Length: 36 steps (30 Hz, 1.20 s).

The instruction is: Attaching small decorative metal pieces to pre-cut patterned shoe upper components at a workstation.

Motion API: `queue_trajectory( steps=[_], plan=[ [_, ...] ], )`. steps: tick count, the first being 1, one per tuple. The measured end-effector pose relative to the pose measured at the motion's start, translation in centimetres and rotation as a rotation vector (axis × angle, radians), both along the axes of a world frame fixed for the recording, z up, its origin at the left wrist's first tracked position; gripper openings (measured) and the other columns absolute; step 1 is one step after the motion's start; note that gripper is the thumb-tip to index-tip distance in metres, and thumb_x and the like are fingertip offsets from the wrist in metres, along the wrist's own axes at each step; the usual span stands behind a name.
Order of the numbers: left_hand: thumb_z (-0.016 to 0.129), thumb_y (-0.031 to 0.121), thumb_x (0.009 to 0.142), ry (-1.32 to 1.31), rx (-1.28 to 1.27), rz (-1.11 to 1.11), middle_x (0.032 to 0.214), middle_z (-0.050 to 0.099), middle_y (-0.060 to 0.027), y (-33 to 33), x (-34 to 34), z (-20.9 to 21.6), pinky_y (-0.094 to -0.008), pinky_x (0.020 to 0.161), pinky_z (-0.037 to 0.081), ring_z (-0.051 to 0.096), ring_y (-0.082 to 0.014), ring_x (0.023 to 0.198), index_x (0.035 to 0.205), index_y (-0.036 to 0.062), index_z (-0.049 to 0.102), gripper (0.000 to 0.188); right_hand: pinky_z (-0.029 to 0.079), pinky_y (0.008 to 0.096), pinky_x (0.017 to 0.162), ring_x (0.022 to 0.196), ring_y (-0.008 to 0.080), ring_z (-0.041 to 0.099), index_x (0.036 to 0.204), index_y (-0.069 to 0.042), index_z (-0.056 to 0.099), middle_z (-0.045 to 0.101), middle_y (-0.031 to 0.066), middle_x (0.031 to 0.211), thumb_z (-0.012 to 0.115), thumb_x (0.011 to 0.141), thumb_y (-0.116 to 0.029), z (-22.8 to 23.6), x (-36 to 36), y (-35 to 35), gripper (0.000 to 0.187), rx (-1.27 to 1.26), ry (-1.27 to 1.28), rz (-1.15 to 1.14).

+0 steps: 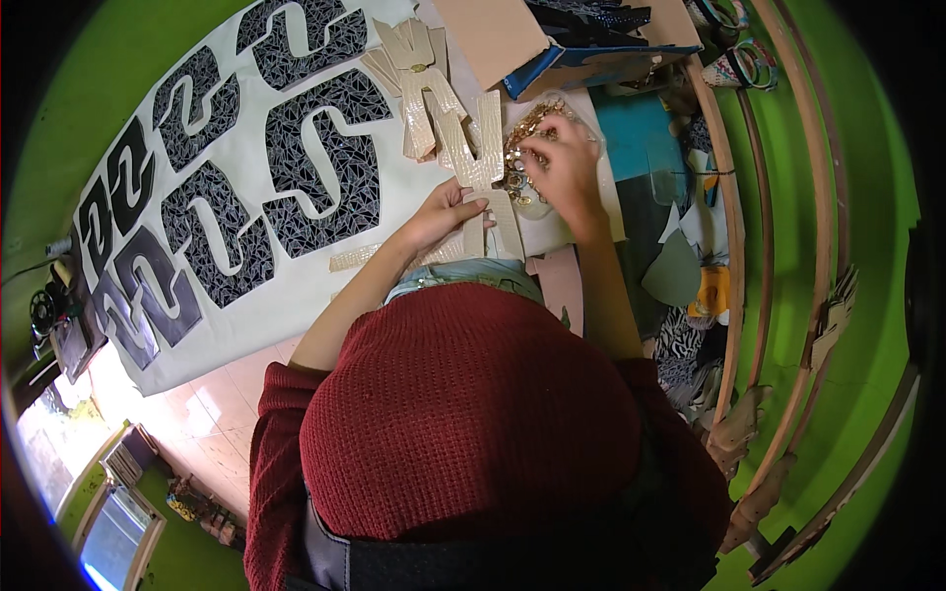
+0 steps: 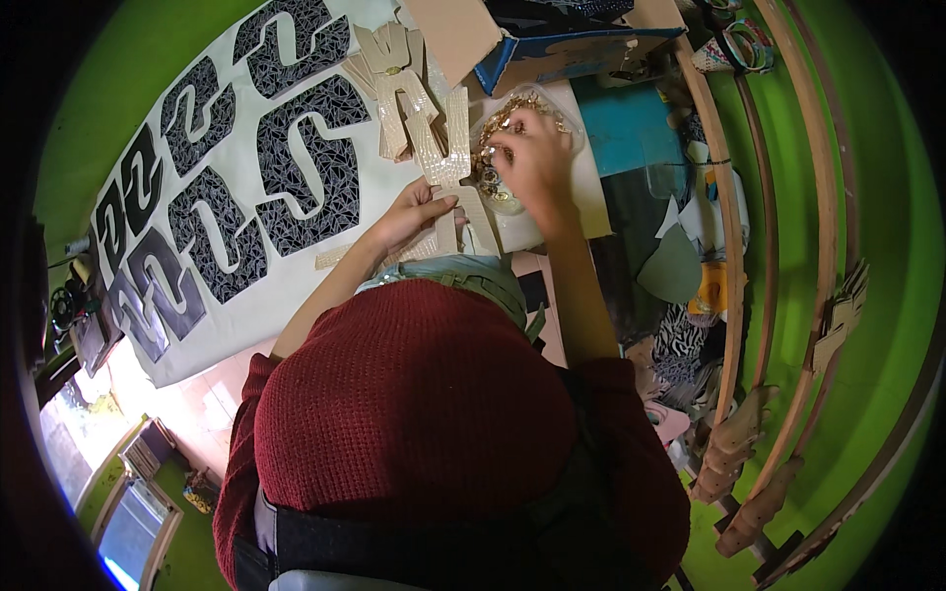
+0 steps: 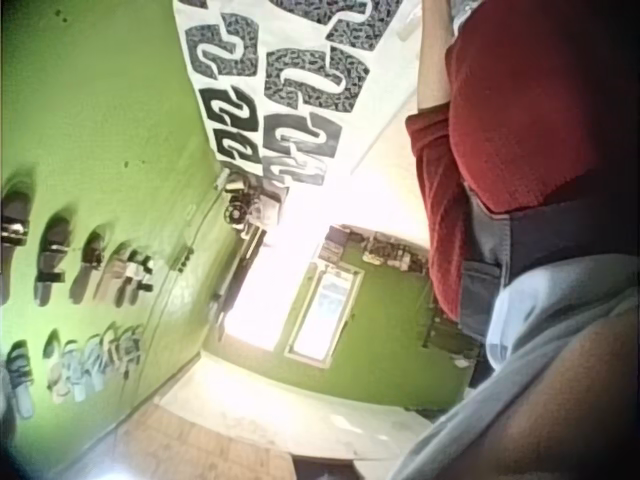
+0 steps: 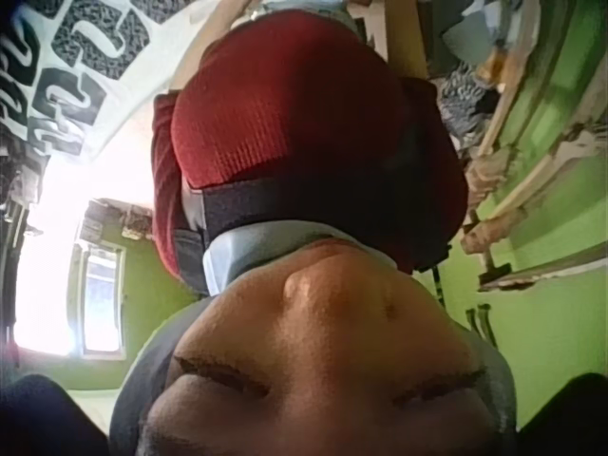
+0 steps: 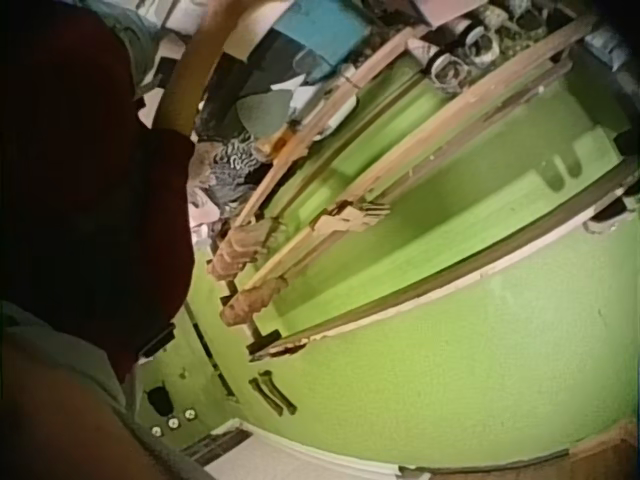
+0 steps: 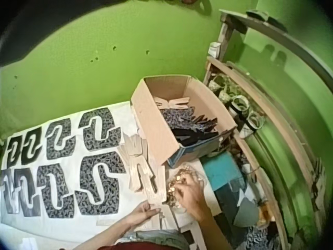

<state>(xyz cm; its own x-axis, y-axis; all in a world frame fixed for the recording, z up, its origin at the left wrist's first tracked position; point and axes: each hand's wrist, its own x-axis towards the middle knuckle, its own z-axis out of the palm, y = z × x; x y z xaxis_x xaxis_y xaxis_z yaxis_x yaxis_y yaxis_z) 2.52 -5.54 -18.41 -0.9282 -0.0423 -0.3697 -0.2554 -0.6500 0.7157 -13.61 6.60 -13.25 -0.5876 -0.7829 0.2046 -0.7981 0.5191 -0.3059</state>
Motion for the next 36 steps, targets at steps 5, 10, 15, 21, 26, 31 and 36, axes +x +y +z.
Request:
queue_trajectory(
  steps=[5, 10, 15, 21, 26, 31, 36],
  plan=[
    [0.049, 0.005, 0.09, 0.034, 0.004, -0.021, 0.103, 0.058, -0.0072, -0.2, -0.1, -0.2, -0.0274, 0.078, 0.05, 0.058, -0.0121, 0.086, 0.117, 0.002, 0.043, 0.028, 0.034, 0.0388, 0.08, 0.098, 0.024, 0.043, 0.084, -0.011, 0.068, 0.049, 0.0023, 0.103, 0.071, 0.064, -0.009, -1.7, 1.0, -0.1, 0.02, 0.06, 0.049, 0.02],
    [0.05, 0.005, 0.089, 0.035, -0.006, -0.019, 0.105, 0.058, -0.0064, -0.2, -0.2, -0.1, -0.0265, 0.079, 0.05, 0.058, -0.0112, 0.087, 0.119, 0.0014, 0.043, 0.031, 0.036, 0.0362, 0.08, 0.088, 0.0251, 0.048, 0.074, -0.009, 0.064, 0.052, 0.0038, 0.09, 0.069, 0.062, -0.002, -0.5, 0.1, 0.6, 0.015, -0.175, -0.06, 0.127],
    [0.05, 0.007, 0.09, 0.05, -0.02, -0.009, 0.097, 0.061, -0.0077, -0.3, 0.0, -0.4, -0.0265, 0.076, 0.05, 0.059, -0.0122, 0.086, 0.112, 0.001, 0.045, 0.023, 0.041, 0.034, 0.078, 0.086, 0.0249, 0.052, 0.076, -0.007, 0.065, 0.054, 0.0047, 0.089, 0.064, 0.064, 0.004, -0.2, 0.1, 1.9, 0.016, -0.303, -0.131, 0.167],
    [0.049, 0.006, 0.09, 0.023, 0.021, -0.011, 0.105, 0.058, -0.0091, -0.2, 0.0, -0.4, -0.0287, 0.084, 0.05, 0.059, -0.0137, 0.093, 0.114, 0.0014, 0.044, 0.025, 0.045, 0.0356, 0.078, 0.089, 0.0283, 0.055, 0.086, -0.004, 0.065, 0.057, 0.0109, 0.1, 0.047, 0.067, 0.012, -0.6, -1.9, 2.9, 0.031, -0.394, -0.241, -0.008],
    [0.049, 0.005, 0.09, 0.037, -0.018, -0.044, 0.109, 0.057, -0.0095, -0.2, -0.1, -0.9, -0.0297, 0.085, 0.05, 0.058, -0.0148, 0.093, 0.114, 0.0013, 0.044, 0.024, 0.045, 0.0353, 0.085, 0.102, 0.0322, 0.054, 0.115, -0.002, 0.052, 0.051, 0.0151, 0.121, 0.045, 0.068, 0.007, -0.5, -4.3, 1.7, 0.049, -0.089, -0.161, -0.179],
    [0.048, 0.004, 0.09, 0.05, -0.03, -0.022, 0.107, 0.058, -0.0098, -0.2, -0.1, -0.8, -0.0297, 0.083, 0.051, 0.059, -0.0147, 0.092, 0.113, 0.0008, 0.044, 0.023, 0.041, 0.0383, 0.09, 0.107, 0.034, 0.05, 0.117, -0.001, 0.051, 0.045, 0.0169, 0.128, 0.053, 0.068, 0.0, 0.1, -2.2, 0.8, 0.05, 0.129, -0.049, -0.228],
    [0.047, 0.004, 0.091, 0.039, -0.021, -0.036, 0.105, 0.059, -0.0102, -0.2, -0.2, -0.9, -0.0295, 0.082, 0.051, 0.06, -0.0146, 0.088, 0.114, 0.0005, 0.044, 0.023, 0.04, 0.0421, 0.091, 0.104, 0.0376, 0.049, 0.12, -0.002, 0.045, 0.048, 0.0207, 0.119, 0.057, 0.066, 0.001, -1.2, 1.1, 1.2, 0.055, 0.067, -0.095, -0.206]
  ],
)
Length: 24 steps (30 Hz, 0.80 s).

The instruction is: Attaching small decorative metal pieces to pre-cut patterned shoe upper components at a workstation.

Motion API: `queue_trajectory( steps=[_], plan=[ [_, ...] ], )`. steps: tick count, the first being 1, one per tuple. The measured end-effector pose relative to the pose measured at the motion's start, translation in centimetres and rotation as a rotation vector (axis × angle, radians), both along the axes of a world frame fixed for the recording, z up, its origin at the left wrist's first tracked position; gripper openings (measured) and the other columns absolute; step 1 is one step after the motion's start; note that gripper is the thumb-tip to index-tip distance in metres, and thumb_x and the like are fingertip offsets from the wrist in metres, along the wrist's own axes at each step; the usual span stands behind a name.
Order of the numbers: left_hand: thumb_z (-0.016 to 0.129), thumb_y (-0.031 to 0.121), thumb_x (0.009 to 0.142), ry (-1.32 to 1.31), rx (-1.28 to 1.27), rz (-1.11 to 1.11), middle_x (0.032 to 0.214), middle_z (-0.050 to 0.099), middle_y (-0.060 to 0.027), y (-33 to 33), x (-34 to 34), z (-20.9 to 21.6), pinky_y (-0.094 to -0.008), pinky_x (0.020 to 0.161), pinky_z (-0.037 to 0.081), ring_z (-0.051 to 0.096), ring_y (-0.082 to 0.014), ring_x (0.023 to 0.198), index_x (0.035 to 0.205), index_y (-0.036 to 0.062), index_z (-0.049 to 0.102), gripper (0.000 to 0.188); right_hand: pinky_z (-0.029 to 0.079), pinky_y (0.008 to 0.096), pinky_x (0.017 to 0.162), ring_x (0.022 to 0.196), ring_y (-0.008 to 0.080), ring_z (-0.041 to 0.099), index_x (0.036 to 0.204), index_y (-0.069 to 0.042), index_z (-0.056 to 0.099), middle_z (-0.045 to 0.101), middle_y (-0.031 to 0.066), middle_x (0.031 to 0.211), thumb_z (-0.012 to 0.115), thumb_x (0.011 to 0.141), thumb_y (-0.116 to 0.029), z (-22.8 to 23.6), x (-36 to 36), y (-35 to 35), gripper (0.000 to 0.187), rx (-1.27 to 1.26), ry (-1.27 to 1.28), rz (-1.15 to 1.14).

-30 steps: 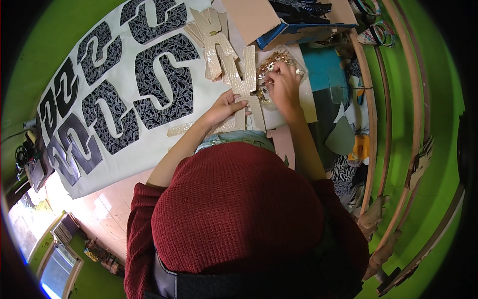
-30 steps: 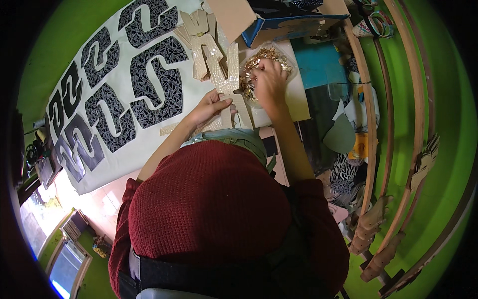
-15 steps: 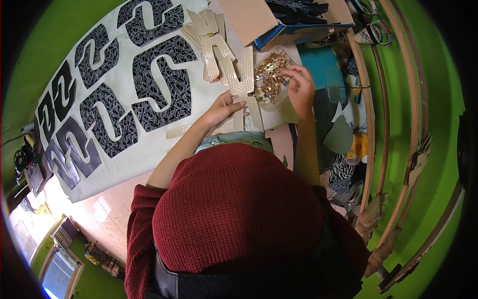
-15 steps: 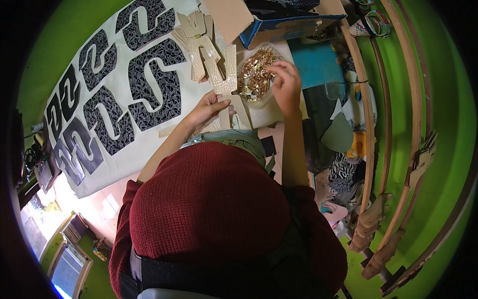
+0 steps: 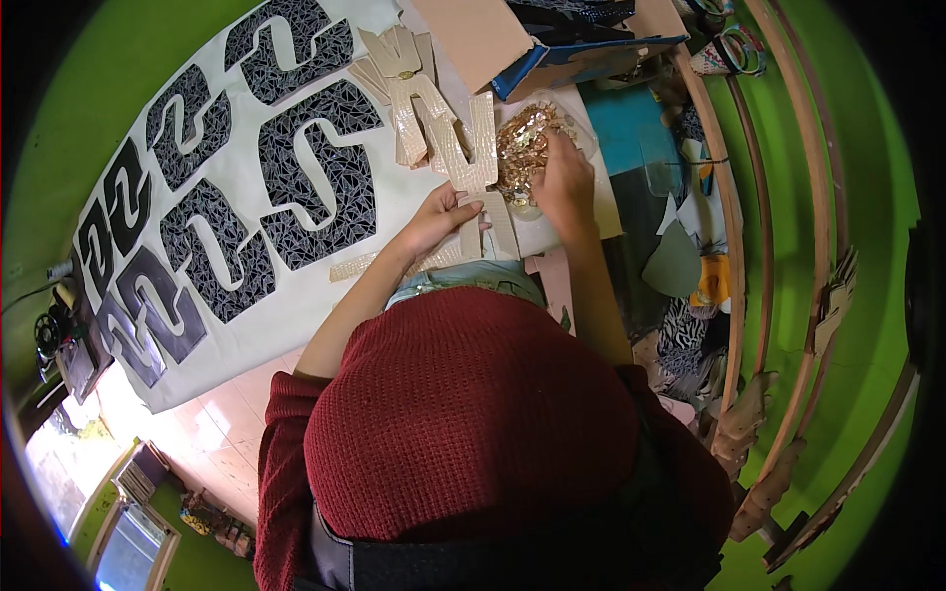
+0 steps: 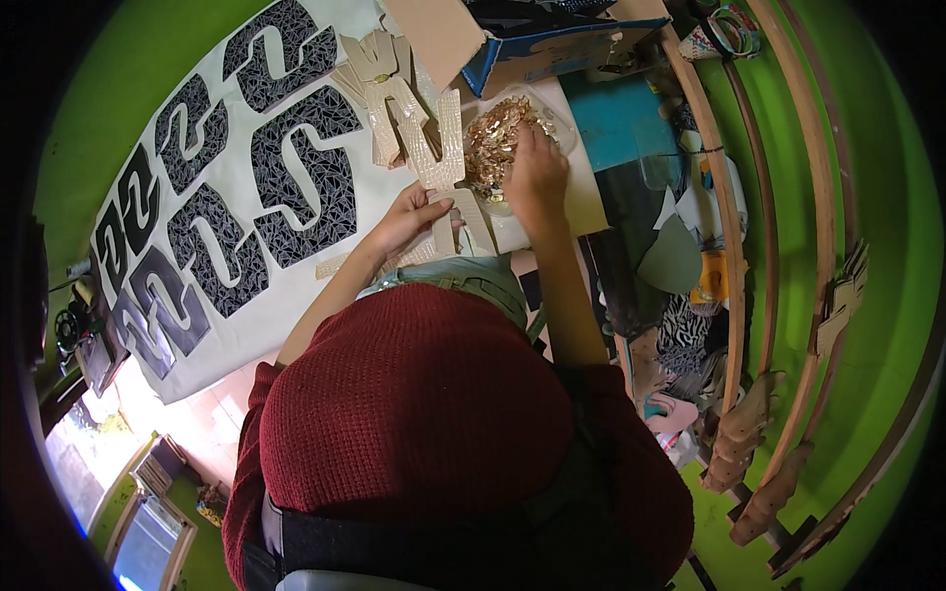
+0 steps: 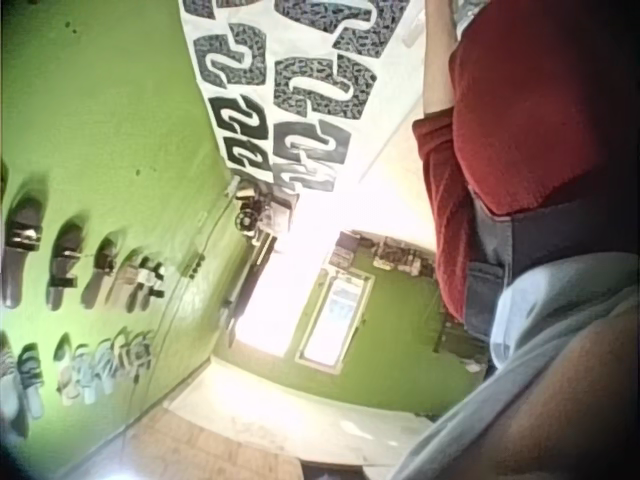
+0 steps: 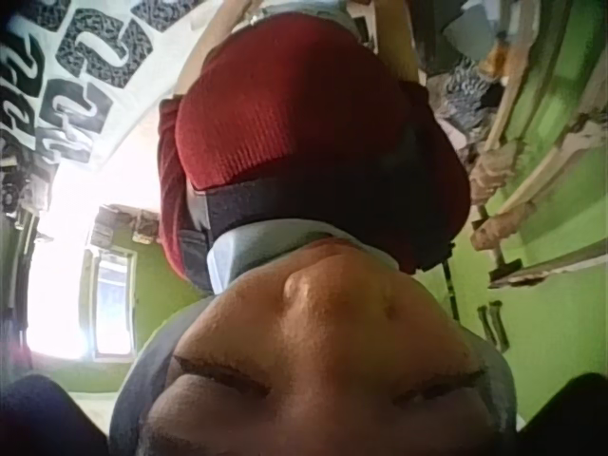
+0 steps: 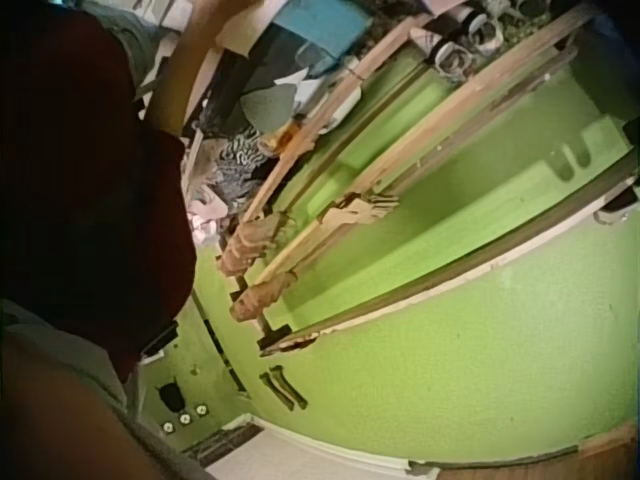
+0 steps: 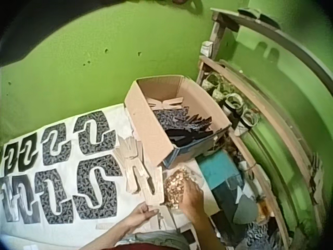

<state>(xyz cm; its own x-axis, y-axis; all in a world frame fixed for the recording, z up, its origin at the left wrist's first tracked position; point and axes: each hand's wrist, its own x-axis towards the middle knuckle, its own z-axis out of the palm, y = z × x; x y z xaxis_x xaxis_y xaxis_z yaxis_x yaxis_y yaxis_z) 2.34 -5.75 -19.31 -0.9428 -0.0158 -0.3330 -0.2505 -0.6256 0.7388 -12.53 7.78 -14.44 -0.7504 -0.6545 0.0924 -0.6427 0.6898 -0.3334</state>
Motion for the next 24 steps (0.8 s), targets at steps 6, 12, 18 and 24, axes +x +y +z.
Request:
queue_trajectory(
  steps=[6, 12, 18, 24],
  plan=[
    [0.046, 0.004, 0.091, 0.011, -0.039, -0.039, 0.111, 0.057, -0.0111, -0.1, 0.1, -0.4, -0.0312, 0.085, 0.05, 0.058, -0.0158, 0.095, 0.12, 0.0009, 0.04, 0.03, 0.039, 0.0406, 0.09, 0.104, 0.0353, 0.048, 0.113, -0.002, 0.049, 0.051, 0.0168, 0.113, 0.054, 0.07, 0.007, 1.2, 3.7, 0.1, 0.045, -0.271, -0.016, 0.09],
    [0.048, 0.005, 0.09, 0.04, 0.011, 0.014, 0.105, 0.059, -0.0084, 0.2, -0.1, 0.6, -0.0262, 0.075, 0.049, 0.057, -0.0123, 0.088, 0.12, 0.0005, 0.043, 0.031, 0.041, 0.0399, 0.089, 0.104, 0.0328, 0.048, 0.113, -0.002, 0.05, 0.051, 0.015, 0.113, 0.05, 0.069, 0.01, 0.9, 6.2, -0.3, 0.045, -0.302, -0.172, 0.156],
    [0.047, 0.002, 0.09, -0.025, -0.032, 0.062, 0.102, 0.059, -0.0085, 0.1, 0.3, 2.1, -0.0254, 0.073, 0.05, 0.058, -0.0122, 0.086, 0.117, -0.0011, 0.043, 0.028, 0.049, 0.0324, 0.07, 0.077, 0.0232, 0.062, 0.106, 0.0, 0.058, 0.061, 0.0135, 0.104, 0.045, 0.073, 0.01, 2.8, 2.6, 0.6, 0.037, -0.256, -0.693, 0.119],
    [0.048, 0.005, 0.091, -0.015, -0.124, 0.043, 0.1, 0.06, -0.01, 0.0, 0.5, 2.2, -0.0254, 0.074, 0.05, 0.06, -0.0129, 0.082, 0.114, -0.0023, 0.044, 0.025, 0.048, 0.0249, 0.08, 0.103, 0.0178, 0.058, 0.116, 0.003, 0.052, 0.059, 0.0137, 0.111, 0.051, 0.079, 0.002, 0.7, -5.8, 2.1, 0.037, -0.436, -0.71, 0.019]
  ],
)
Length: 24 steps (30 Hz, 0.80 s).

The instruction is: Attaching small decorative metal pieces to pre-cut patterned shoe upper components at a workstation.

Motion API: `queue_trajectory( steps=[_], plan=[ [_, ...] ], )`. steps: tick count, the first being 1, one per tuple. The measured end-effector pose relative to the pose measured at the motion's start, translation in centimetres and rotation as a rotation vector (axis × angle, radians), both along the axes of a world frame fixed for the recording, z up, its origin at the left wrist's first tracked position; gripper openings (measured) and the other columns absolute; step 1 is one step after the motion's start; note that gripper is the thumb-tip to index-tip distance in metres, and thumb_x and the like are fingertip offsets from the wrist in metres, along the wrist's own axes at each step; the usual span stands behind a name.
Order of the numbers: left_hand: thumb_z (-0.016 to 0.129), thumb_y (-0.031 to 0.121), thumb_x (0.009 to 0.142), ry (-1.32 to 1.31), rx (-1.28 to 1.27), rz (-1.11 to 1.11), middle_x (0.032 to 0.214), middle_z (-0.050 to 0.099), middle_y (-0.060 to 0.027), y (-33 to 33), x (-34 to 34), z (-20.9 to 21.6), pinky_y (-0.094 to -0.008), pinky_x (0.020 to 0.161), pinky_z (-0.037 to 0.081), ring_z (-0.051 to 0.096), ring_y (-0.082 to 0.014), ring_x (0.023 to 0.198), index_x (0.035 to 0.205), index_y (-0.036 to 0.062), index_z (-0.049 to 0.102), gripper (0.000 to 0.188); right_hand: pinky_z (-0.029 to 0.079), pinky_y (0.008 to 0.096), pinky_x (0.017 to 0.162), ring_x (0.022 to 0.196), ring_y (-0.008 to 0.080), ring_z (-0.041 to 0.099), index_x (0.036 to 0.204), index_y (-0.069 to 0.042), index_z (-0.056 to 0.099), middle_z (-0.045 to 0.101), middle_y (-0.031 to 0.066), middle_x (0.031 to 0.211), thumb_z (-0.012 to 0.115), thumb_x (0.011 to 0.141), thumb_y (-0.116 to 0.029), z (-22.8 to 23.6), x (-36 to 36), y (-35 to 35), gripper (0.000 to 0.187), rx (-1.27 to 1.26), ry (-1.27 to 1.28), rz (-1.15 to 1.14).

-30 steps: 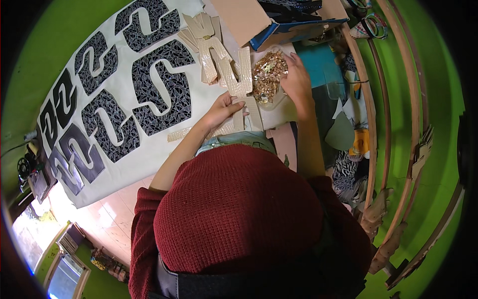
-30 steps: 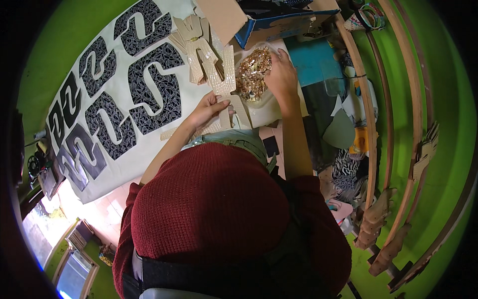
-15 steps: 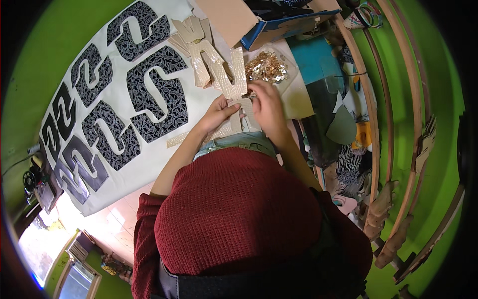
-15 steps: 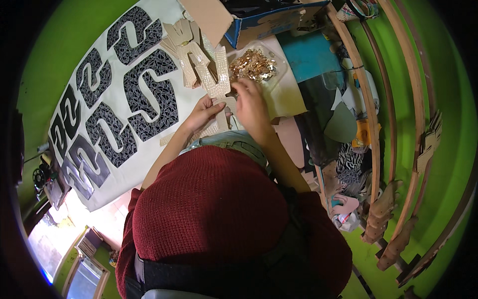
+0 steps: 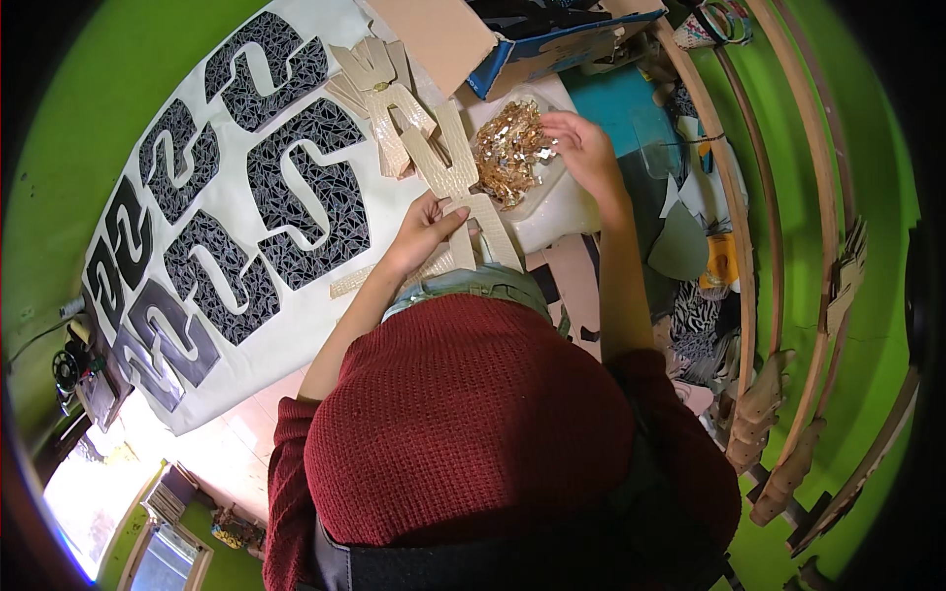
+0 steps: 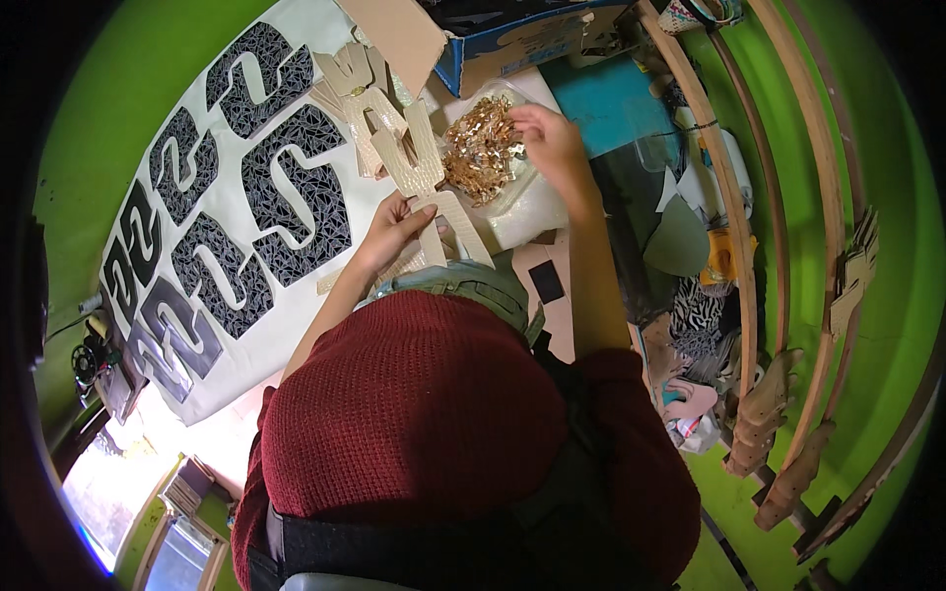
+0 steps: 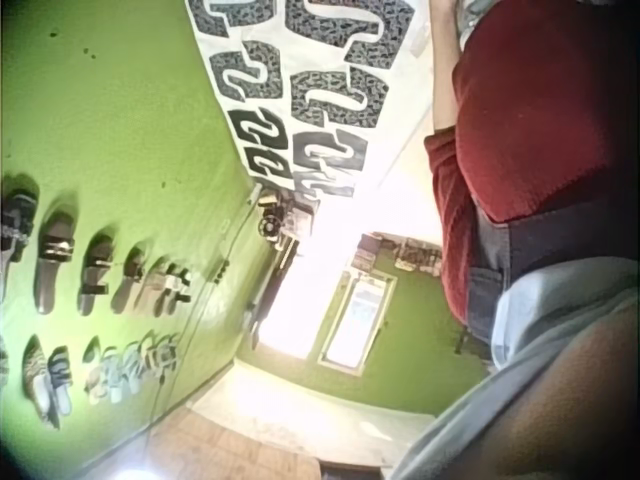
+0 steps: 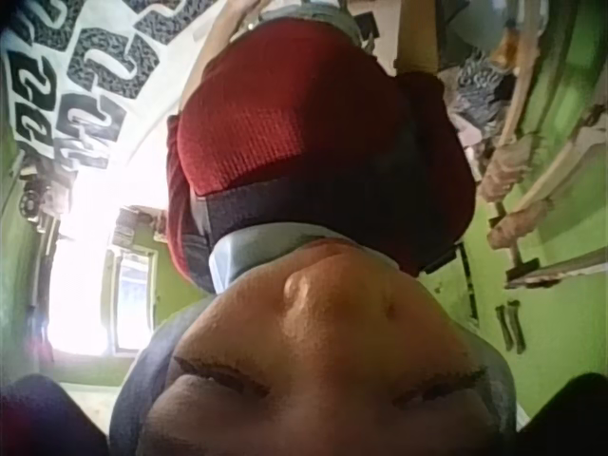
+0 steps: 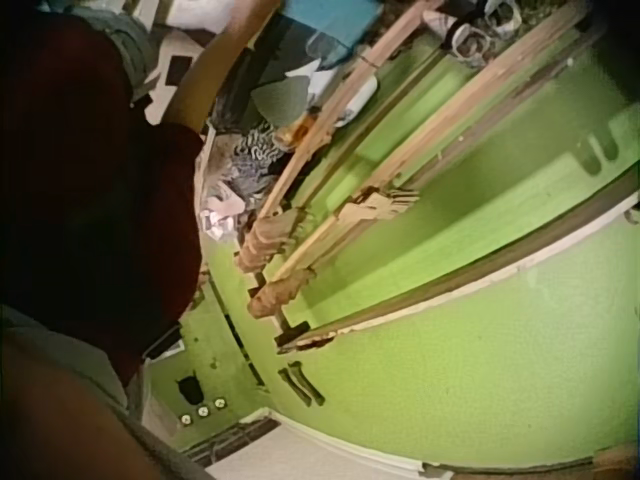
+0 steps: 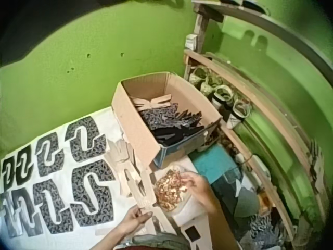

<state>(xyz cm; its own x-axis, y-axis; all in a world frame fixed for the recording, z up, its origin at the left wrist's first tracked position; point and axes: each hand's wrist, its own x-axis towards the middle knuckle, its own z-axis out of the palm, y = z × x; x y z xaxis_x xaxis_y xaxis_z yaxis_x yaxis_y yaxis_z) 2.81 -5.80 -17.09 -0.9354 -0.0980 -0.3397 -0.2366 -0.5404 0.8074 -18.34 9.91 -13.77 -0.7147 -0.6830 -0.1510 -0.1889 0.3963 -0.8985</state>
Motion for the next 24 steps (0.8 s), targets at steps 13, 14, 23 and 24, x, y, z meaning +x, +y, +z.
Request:
queue_trajectory(
  steps=[13, 14, 23, 24],
  plan=[
    [0.047, 0.007, 0.092, -0.013, -0.003, -0.019, 0.098, 0.06, -0.0072, 0.1, 0.2, -0.3, -0.0249, 0.075, 0.048, 0.057, -0.0113, 0.082, 0.116, -0.0014, 0.042, 0.026, 0.042, 0.035, 0.087, 0.101, 0.0301, 0.055, 0.109, -0.007, 0.054, 0.058, 0.0153, 0.108, 0.071, 0.067, -0.021, 0.0, 1.5, -3.5, 0.048, 0.376, 0.356, -0.015],
    [0.046, 0.007, 0.092, -0.02, -0.01, -0.026, 0.098, 0.059, -0.0072, 0.1, 0.2, -0.3, -0.0247, 0.074, 0.048, 0.057, -0.0113, 0.082, 0.116, -0.0012, 0.041, 0.026, 0.042, 0.035, 0.087, 0.101, 0.0301, 0.055, 0.109, -0.007, 0.054, 0.058, 0.0153, 0.108, 0.071, 0.067, -0.021, 0.0, 1.5, -3.1, 0.048, 0.377, 0.356, -0.014],
    [0.046, 0.003, 0.091, -0.034, 0.034, 0.046, 0.096, 0.06, -0.0068, 0.6, 0.1, -0.6, -0.0252, 0.073, 0.049, 0.057, -0.0108, 0.08, 0.119, -0.0005, 0.042, 0.028, 0.045, 0.035, 0.073, 0.084, 0.026, 0.054, 0.089, -0.006, 0.058, 0.055, 0.0088, 0.09, 0.065, 0.066, 0.0, 0.2, 7.6, -0.9, 0.025, -0.097, 0.714, 0.088],
    [0.046, 0.002, 0.091, -0.047, 0.053, 0.077, 0.096, 0.06, -0.0067, 0.6, 0.1, -0.6, -0.0251, 0.073, 0.049, 0.057, -0.0106, 0.08, 0.119, -0.0004, 0.042, 0.028, 0.045, 0.035, 0.073, 0.084, 0.026, 0.054, 0.089, -0.006, 0.058, 0.055, 0.0088, 0.09, 0.065, 0.066, 0.0, 0.1, 8.4, -0.8, 0.025, -0.1, 0.714, 0.088]
  ],
)
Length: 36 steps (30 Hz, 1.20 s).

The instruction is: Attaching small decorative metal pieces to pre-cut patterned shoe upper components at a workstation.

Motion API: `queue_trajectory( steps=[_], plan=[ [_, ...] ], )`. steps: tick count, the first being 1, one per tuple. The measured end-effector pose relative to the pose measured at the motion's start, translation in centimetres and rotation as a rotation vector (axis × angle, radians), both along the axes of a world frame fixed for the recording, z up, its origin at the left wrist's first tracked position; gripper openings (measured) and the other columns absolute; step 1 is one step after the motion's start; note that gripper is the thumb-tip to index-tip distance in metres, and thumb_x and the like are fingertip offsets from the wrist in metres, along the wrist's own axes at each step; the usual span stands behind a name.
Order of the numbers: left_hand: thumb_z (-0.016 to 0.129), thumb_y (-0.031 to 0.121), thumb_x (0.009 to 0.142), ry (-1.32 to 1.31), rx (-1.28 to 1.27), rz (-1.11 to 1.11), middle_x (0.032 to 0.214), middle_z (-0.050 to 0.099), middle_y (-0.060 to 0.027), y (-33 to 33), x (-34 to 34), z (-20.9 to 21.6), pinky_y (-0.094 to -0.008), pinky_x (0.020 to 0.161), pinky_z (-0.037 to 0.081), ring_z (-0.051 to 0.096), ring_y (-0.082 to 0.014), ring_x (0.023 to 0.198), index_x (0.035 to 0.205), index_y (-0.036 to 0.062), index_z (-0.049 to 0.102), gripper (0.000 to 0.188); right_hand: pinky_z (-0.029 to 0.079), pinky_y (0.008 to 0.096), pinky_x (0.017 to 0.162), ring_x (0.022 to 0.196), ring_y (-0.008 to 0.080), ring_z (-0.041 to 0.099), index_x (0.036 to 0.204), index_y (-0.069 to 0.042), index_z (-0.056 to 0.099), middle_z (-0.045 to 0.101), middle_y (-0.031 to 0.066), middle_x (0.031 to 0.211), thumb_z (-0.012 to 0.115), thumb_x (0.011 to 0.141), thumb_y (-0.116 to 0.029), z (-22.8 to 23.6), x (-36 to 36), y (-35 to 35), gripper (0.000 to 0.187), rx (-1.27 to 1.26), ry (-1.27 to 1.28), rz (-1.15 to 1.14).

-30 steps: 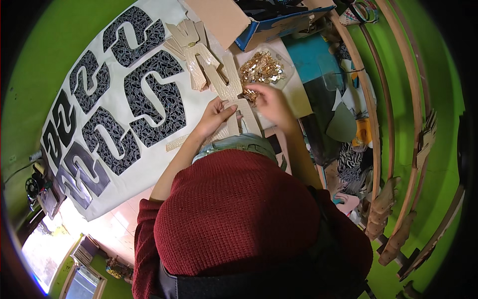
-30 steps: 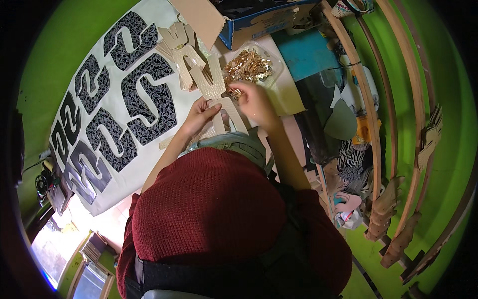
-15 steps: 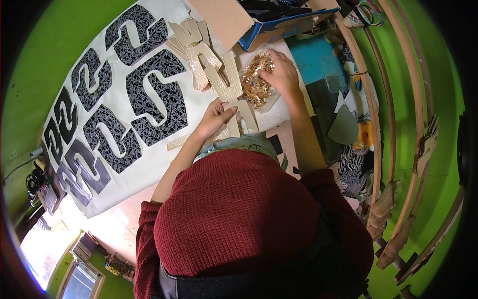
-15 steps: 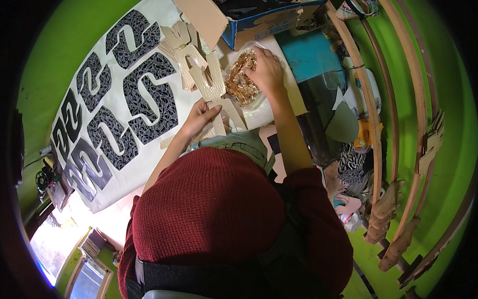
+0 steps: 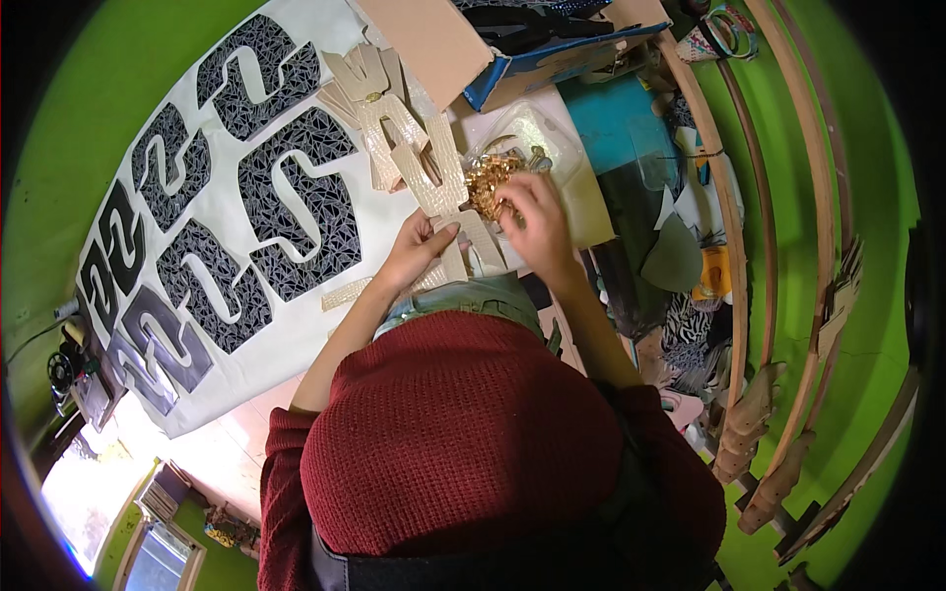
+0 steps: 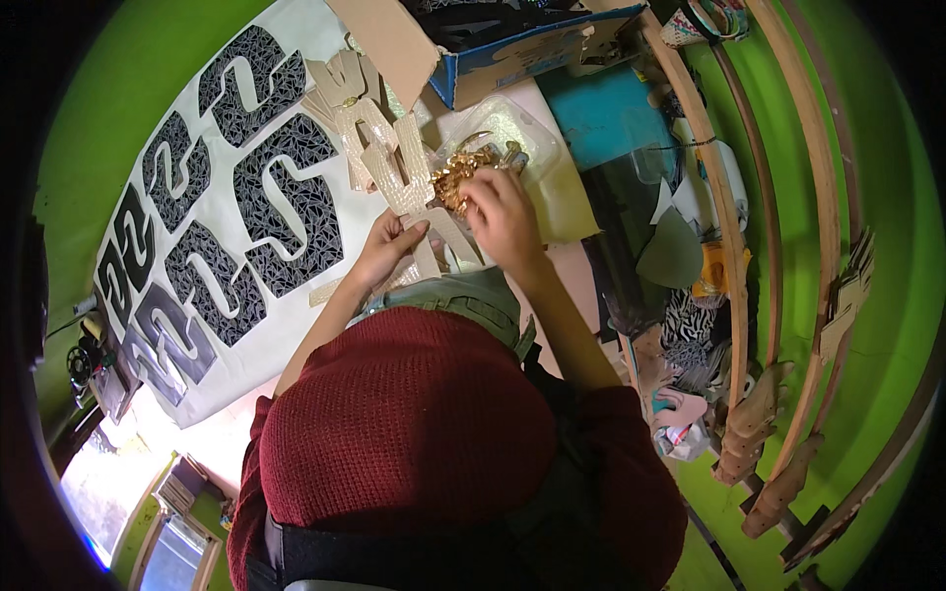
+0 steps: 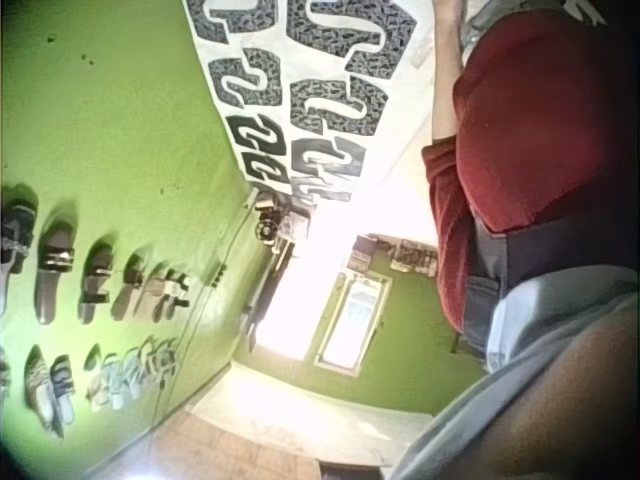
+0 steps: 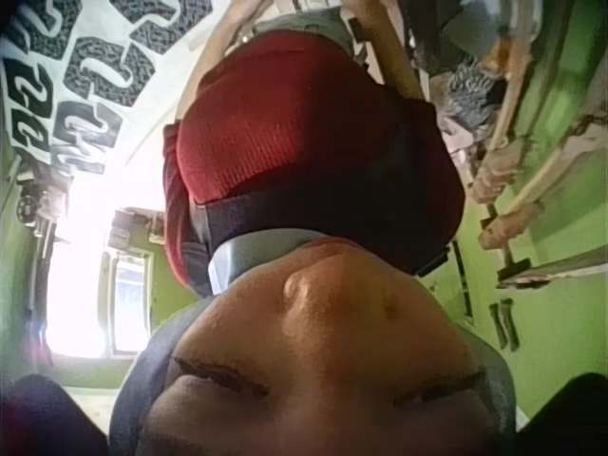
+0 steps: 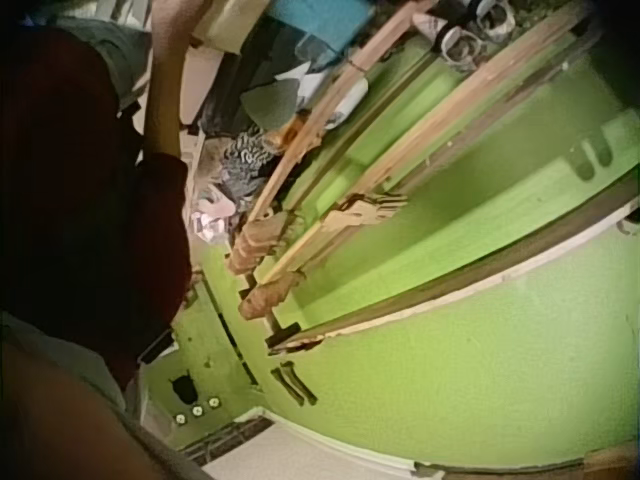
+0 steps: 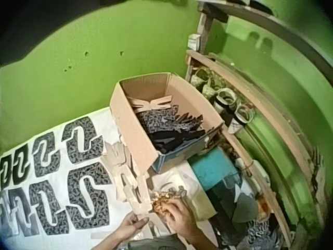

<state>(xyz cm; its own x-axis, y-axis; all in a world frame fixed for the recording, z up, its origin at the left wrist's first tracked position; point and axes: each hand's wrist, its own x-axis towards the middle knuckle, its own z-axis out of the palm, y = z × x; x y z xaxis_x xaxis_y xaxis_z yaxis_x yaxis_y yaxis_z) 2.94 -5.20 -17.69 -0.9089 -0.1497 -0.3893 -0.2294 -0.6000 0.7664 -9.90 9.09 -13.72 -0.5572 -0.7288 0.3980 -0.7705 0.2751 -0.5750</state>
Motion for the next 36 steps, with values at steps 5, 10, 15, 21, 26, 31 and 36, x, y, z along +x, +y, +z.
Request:
queue_trajectory(
  steps=[5, 10, 15, 21, 26, 31, 36],
  plan=[
    [0.049, 0.005, 0.091, 0.007, -0.163, -0.043, 0.089, 0.06, -0.0035, -0.4, 0.0, 1.1, -0.0214, 0.061, 0.04, 0.05, -0.0061, 0.069, 0.113, 0.0007, 0.046, 0.023, 0.043, 0.0343, 0.072, 0.083, 0.0261, 0.05, 0.085, -0.003, 0.058, 0.051, 0.0096, 0.09, 0.061, 0.063, 0.008, -0.4, 1.7, 0.4, 0.025, -0.007, -0.089, -0.089],
    [0.046, 0.002, 0.091, -0.061, -0.23, -0.09, 0.099, 0.059, -0.007, -0.5, 0.0, 1.5, -0.0234, 0.072, 0.046, 0.057, -0.0097, 0.082, 0.116, -0.0017, 0.042, 0.025, 0.044, 0.0366, 0.074, 0.083, 0.0266, 0.052, 0.088, -0.006, 0.058, 0.051, 0.0087, 0.092, 0.061, 0.065, 0.001, 0.8, 1.3, 0.4, 0.024, 0.052, -0.118, -0.032],
    [0.051, 0.007, 0.09, 0.013, -0.193, 0.047, 0.074, 0.056, 0.0019, -0.2, -0.1, 1.2, -0.0184, 0.046, 0.031, 0.04, -0.002, 0.053, 0.109, 0.0012, 0.049, 0.021, 0.049, 0.0305, 0.065, 0.074, 0.0207, 0.061, 0.094, -0.003, 0.061, 0.062, 0.012, 0.095, 0.061, 0.075, -0.006, 3.9, -0.1, 0.6, 0.019, 0.175, -0.373, 0.148],
    [0.047, 0.002, 0.09, -0.03, -0.237, -0.094, 0.1, 0.059, -0.0057, -0.9, -0.1, 0.6, -0.0227, 0.073, 0.045, 0.055, -0.0087, 0.083, 0.119, -0.0017, 0.041, 0.029, 0.049, 0.0342, 0.07, 0.081, 0.0279, 0.063, 0.097, -0.003, 0.061, 0.064, 0.0147, 0.084, 0.055, 0.079, -0.009, 1.8, -6.1, -1.0, 0.02, 0.111, -0.478, -0.101],
    [0.05, 0.006, 0.09, 0.028, -0.234, 0.006, 0.082, 0.06, 0.0, -0.2, -0.2, 0.3, -0.0174, 0.05, 0.035, 0.045, -0.002, 0.058, 0.114, 0.0005, 0.046, 0.025, 0.049, 0.0355, 0.067, 0.077, 0.0315, 0.061, 0.095, -0.001, 0.062, 0.063, 0.0136, 0.087, 0.058, 0.077, -0.006, -2.4, -9.1, -2.8, 0.019, 0.37, 0.032, -0.003],
    [0.049, 0.006, 0.091, 0.039, -0.218, 0.027, 0.087, 0.062, -0.0022, -0.2, -0.1, 0.0, -0.0182, 0.056, 0.04, 0.053, -0.0045, 0.067, 0.114, 0.0002, 0.045, 0.024, 0.048, 0.0376, 0.067, 0.077, 0.0328, 0.06, 0.087, -0.001, 0.062, 0.062, 0.0135, 0.084, 0.063, 0.074, -0.012, -1.7, -9.3, -3.7, 0.017, 0.525, 0.028, 0.031],
    [0.048, 0.006, 0.091, 0.025, -0.182, -0.022, 0.092, 0.061, -0.0045, -0.6, 0.2, -0.3, -0.02, 0.065, 0.043, 0.056, -0.0073, 0.079, 0.116, 0.0, 0.044, 0.026, 0.045, 0.028, 0.053, 0.057, 0.0194, 0.059, 0.084, 0.001, 0.059, 0.065, 0.0081, 0.076, 0.068, 0.074, -0.011, 1.6, -9.8, -1.0, 0.018, 0.31, -0.362, -0.074]
  ],
)
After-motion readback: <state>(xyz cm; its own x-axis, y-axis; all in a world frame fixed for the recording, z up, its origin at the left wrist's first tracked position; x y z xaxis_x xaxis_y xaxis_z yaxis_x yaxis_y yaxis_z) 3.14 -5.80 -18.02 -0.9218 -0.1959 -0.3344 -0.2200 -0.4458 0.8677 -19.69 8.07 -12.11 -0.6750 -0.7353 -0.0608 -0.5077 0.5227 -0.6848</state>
